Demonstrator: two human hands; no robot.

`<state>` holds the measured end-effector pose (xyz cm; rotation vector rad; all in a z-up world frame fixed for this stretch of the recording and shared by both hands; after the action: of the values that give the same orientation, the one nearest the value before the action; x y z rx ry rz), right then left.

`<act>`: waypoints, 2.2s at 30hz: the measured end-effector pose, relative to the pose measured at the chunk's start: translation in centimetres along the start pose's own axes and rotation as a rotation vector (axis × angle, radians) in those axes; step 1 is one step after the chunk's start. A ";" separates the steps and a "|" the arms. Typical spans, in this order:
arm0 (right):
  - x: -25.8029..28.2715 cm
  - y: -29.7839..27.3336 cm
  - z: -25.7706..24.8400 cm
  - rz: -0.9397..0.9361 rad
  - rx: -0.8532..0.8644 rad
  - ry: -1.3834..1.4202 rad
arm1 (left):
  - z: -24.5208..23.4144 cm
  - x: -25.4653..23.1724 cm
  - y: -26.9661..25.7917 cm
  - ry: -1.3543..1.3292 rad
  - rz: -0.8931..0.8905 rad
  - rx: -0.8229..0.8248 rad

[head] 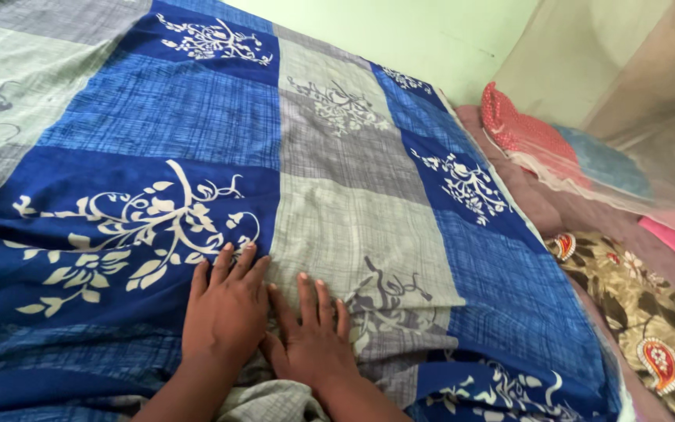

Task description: The person folds a large blue and grey patterned bed sheet on a bed. They smooth the fabric with their hands, fold the sheet in half, and then roll it into a compact bundle.

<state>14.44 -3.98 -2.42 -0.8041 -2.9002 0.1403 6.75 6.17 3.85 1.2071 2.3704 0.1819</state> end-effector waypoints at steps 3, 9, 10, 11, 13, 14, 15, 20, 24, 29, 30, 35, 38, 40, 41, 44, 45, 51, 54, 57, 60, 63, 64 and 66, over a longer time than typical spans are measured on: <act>-0.2 0.0 0.1 0.000 0.021 -0.007 | 0.0 -0.1 0.0 0.027 0.007 -0.029; 0.2 0.3 -0.2 0.015 0.082 0.018 | 0.3 0.1 -0.4 0.101 -0.038 0.028; 0.1 0.4 0.0 0.024 0.119 0.031 | 0.2 0.0 -0.7 0.136 -0.040 0.032; 0.2 0.3 -0.4 0.010 0.091 0.029 | 0.1 0.0 -1.0 0.171 -0.041 0.036; 0.5 0.0 -0.8 -0.018 0.033 0.031 | 0.0 0.2 -2.1 0.257 -0.031 0.046; 0.6 0.0 -1.0 -0.021 0.008 0.029 | -0.1 0.1 -2.7 0.304 -0.017 0.049; 0.7 -0.1 -1.0 -0.024 -0.017 0.027 | -0.1 0.0 -3.2 0.351 -0.004 0.052; 0.8 -1.0 -0.6 -0.125 -0.104 0.047 | -0.5 0.6 -4.4 0.332 -0.052 -0.015; 0.9 -3.8 -0.6 -0.280 -0.059 0.131 | -0.4 0.4 -5.7 0.413 -0.066 0.045; 1.1 -7.9 -2.1 -0.367 -0.134 0.144 | 0.8 1.6 -6.2 0.372 -0.153 0.244; 1.1 -8.8 -2.6 -0.370 -0.167 0.146 | 1.2 1.6 -5.9 0.340 -0.175 0.283; -0.6 -13.3 -4.7 -0.427 -0.229 0.203 | 2.7 -0.3 -5.9 0.092 -0.426 0.383; -1.5 -15.2 -6.1 -0.447 -0.273 0.197 | 1.6 -5.6 -5.4 -0.032 -0.300 0.187; -2.5 -15.6 -6.1 -0.399 -0.235 0.207 | 0.6 -9.7 -5.8 -0.138 -0.161 0.060; -3.0 -16.0 -6.8 -0.395 -0.289 0.206 | 0.1 -11.6 -6.2 -0.205 -0.091 0.019; -4.8 -16.4 -8.9 -0.376 -0.413 0.241 | -2.5 -15.7 -8.6 -0.336 0.142 -0.066; -5.6 -16.4 -9.4 -0.359 -0.424 0.276 | -3.4 -16.6 -9.7 -0.369 0.225 -0.087; -7.6 -17.8 -11.7 -0.368 -0.429 0.377 | -2.0 -18.6 -15.3 -0.234 0.773 0.465; -7.3 -18.5 -12.1 -0.428 -0.424 0.381 | -2.4 -18.1 -15.7 -0.243 0.848 0.400; -7.2 -18.8 -12.4 -0.450 -0.429 0.402 | -0.7 -16.5 -13.0 -0.266 0.546 0.407; -7.0 -19.2 -12.9 -0.472 -0.453 0.414 | 1.2 -14.5 -11.0 -0.250 0.271 0.468; -5.9 -19.3 -12.3 -0.510 -0.351 0.397 | 1.3 -13.8 -10.2 -0.291 0.185 0.443; -5.5 -19.2 -11.9 -0.524 -0.296 0.387 | 1.6 -12.9 -10.0 -0.299 0.091 0.469; -4.1 -20.0 -12.1 -0.657 -0.323 0.318 | 2.3 -11.2 -9.9 -0.314 -0.098 0.522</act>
<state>9.63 -22.55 11.54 0.1255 -2.7328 -0.4802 6.26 -8.90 2.51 1.2219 2.2488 -0.6490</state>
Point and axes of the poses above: each hand's wrist, its own y-axis towards the middle knuckle, its own z-axis out of the palm, x = y × z, the point moved 10 cm from there along y, towards the middle knuckle, and after that the axes turned 5 degrees about x, right-handed, at the moved point
